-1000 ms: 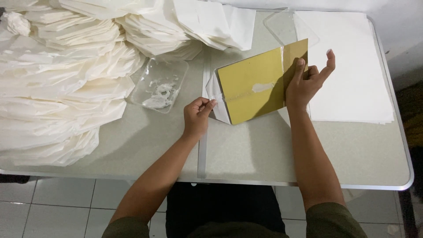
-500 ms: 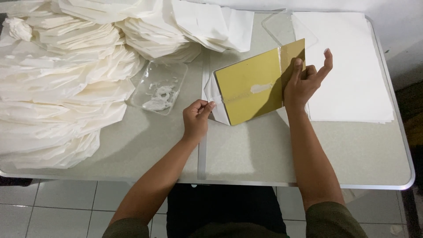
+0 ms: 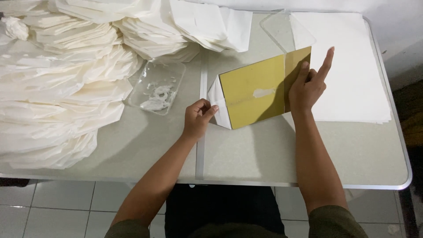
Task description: The person folds a white sheet of paper around a yellow cardboard template on a table. They align the paper edges, fold the sides over the template, and press the folds flat. The person repeats the folding process to secure the paper around the template.
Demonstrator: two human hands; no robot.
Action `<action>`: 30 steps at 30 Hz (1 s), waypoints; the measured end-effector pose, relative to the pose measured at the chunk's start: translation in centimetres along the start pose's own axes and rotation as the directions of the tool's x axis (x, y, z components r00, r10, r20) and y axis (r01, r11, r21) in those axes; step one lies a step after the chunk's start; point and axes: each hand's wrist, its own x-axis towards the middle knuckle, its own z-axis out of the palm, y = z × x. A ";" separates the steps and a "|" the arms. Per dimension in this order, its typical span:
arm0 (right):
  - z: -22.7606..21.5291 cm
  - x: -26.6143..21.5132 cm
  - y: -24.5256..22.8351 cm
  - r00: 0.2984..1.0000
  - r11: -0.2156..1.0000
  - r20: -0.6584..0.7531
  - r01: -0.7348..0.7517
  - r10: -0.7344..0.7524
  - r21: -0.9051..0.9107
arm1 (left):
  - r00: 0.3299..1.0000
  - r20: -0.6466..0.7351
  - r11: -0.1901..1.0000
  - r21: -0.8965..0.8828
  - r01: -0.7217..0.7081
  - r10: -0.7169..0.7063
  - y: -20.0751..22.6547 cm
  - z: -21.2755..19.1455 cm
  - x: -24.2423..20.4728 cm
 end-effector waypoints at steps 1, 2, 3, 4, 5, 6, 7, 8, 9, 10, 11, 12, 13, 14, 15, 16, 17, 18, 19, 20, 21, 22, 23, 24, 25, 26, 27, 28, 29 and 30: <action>0.2 -0.1 0.1 1.000 1.000 0.003 0.000 0.000 0.000 | 1.000 -0.002 1.000 0.000 0.003 -0.003 -0.4 -0.2 0.1; 0.4 -0.2 0.3 1.000 0.999 0.004 0.000 0.000 0.043 | 1.000 0.027 1.000 -0.008 0.013 -0.013 -0.8 -0.3 0.2; 0.5 -0.1 0.4 1.000 0.996 0.002 0.001 -0.001 0.086 | 0.998 0.058 1.000 -0.016 0.021 -0.020 -1.2 -0.4 0.4; 0.6 -0.2 0.5 1.000 0.996 0.002 0.001 -0.001 0.086 | 0.998 0.058 1.000 -0.016 0.021 -0.020 -1.2 -0.4 0.4; 0.7 -0.2 0.5 1.000 0.997 0.013 -0.010 0.009 0.078 | 0.998 0.057 1.000 0.023 0.012 -0.013 -1.2 -0.4 0.4; 0.8 -0.2 0.5 1.000 0.997 0.024 -0.020 0.019 0.070 | 0.998 0.058 0.998 0.061 0.003 -0.006 -1.1 -0.4 0.5; 0.9 -0.2 0.5 1.000 0.997 0.024 -0.021 0.019 0.070 | 0.998 0.057 0.998 0.062 0.003 -0.006 -1.2 -0.4 0.5; 0.9 -0.2 0.6 0.999 0.997 0.034 -0.028 0.025 0.072 | 0.998 0.061 0.998 0.068 -0.003 -0.001 -1.3 -0.4 0.6; 0.9 -0.2 0.7 0.999 0.997 0.043 -0.035 0.032 0.072 | 0.998 0.066 0.997 0.074 -0.007 0.003 -1.4 -0.4 0.7; 0.8 -0.1 0.6 0.998 0.997 0.044 -0.037 0.034 0.071 | 0.998 0.067 0.997 0.074 -0.006 0.001 -1.6 -0.4 0.6; 0.8 0.1 0.5 0.998 0.997 0.051 -0.043 0.040 0.064 | 0.998 0.063 0.996 0.087 -0.023 0.017 -1.7 -0.4 0.5; 0.7 0.2 0.5 0.997 0.997 0.058 -0.050 0.047 0.057 | 0.998 0.059 0.994 0.099 -0.039 0.033 -1.8 -0.3 0.4; 0.2 0.4 -0.9 0.997 0.997 0.057 -0.052 0.049 0.056 | 0.998 0.061 0.994 0.099 -0.038 0.032 -1.4 -0.3 0.3; -0.4 0.7 -2.3 0.988 0.988 0.089 -0.131 0.124 0.082 | 0.998 0.070 0.996 0.089 -0.011 0.005 -0.9 -0.4 0.2; -1.0 0.9 -3.7 0.973 0.972 0.125 -0.209 0.196 0.107 | 0.997 0.078 0.997 0.078 0.016 -0.022 -0.4 -0.4 0.1; -0.6 1.4 -2.4 0.972 0.972 0.125 -0.211 0.197 0.106 | 0.997 0.079 0.997 0.078 0.017 -0.023 -2.2 -0.7 0.4; -0.3 1.8 -1.1 0.948 0.950 0.084 -0.310 0.307 0.032 | 0.998 -0.007 0.998 -0.015 0.067 -0.068 -3.9 -1.1 0.7; 0.1 2.3 0.2 0.911 0.912 0.036 -0.409 0.410 -0.037 | 0.989 -0.088 0.988 -0.112 0.109 -0.119 -5.7 -1.5 1.0; -1.4 2.5 1.2 0.912 0.913 0.036 -0.407 0.408 -0.034 | 0.989 -0.090 0.988 -0.111 0.106 -0.116 -4.2 -1.5 0.5; -2.8 2.8 2.2 0.938 0.938 0.026 -0.345 0.345 -0.001 | 0.996 -0.024 0.995 -0.054 0.080 -0.081 -2.7 -1.4 0.1; -4.3 3.1 3.1 0.959 0.959 0.018 -0.284 0.283 0.028 | 0.998 0.043 0.998 0.000 0.056 -0.056 -1.0 -1.4 -0.4; -4.0 3.2 2.9 0.959 0.959 0.021 -0.283 0.283 0.026 | 0.997 0.041 0.998 -0.001 0.059 -0.059 -0.3 -1.4 -0.1; -3.9 3.0 2.7 0.964 0.964 0.019 -0.265 0.265 -0.002 | 0.996 0.056 0.998 0.028 0.062 -0.063 0.2 -1.4 0.0; -4.0 2.8 2.7 0.969 0.969 0.018 -0.247 0.247 -0.029 | 0.995 0.072 0.996 0.057 0.063 -0.067 0.8 -1.3 0.0; -4.4 2.9 2.7 0.968 0.968 0.010 -0.251 0.252 -0.029 | 0.995 0.080 0.996 0.060 0.060 -0.065 0.7 -1.2 -0.1; -4.8 3.0 2.6 0.958 0.959 0.026 -0.285 0.285 -0.005 | 0.997 0.054 0.998 0.034 0.048 -0.050 0.7 -1.1 -0.1; -4.6 3.3 2.3 0.949 0.950 0.056 -0.312 0.311 0.024 | 0.999 0.013 0.999 0.009 0.036 -0.036 0.7 -1.5 -0.2; -4.3 3.6 2.3 0.949 0.950 0.060 -0.311 0.308 0.029 | 0.999 0.007 0.999 0.012 0.035 -0.035 1.0 -1.5 0.0; -4.3 3.6 2.4 0.960 0.961 0.063 -0.275 0.273 0.025 | 0.999 0.013 0.999 -0.014 0.035 -0.035 1.3 -1.5 -0.1; -4.4 3.5 2.4 0.969 0.971 0.067 -0.239 0.237 0.022 | 0.999 0.020 0.999 -0.040 0.035 -0.035 1.6 -1.5 -0.3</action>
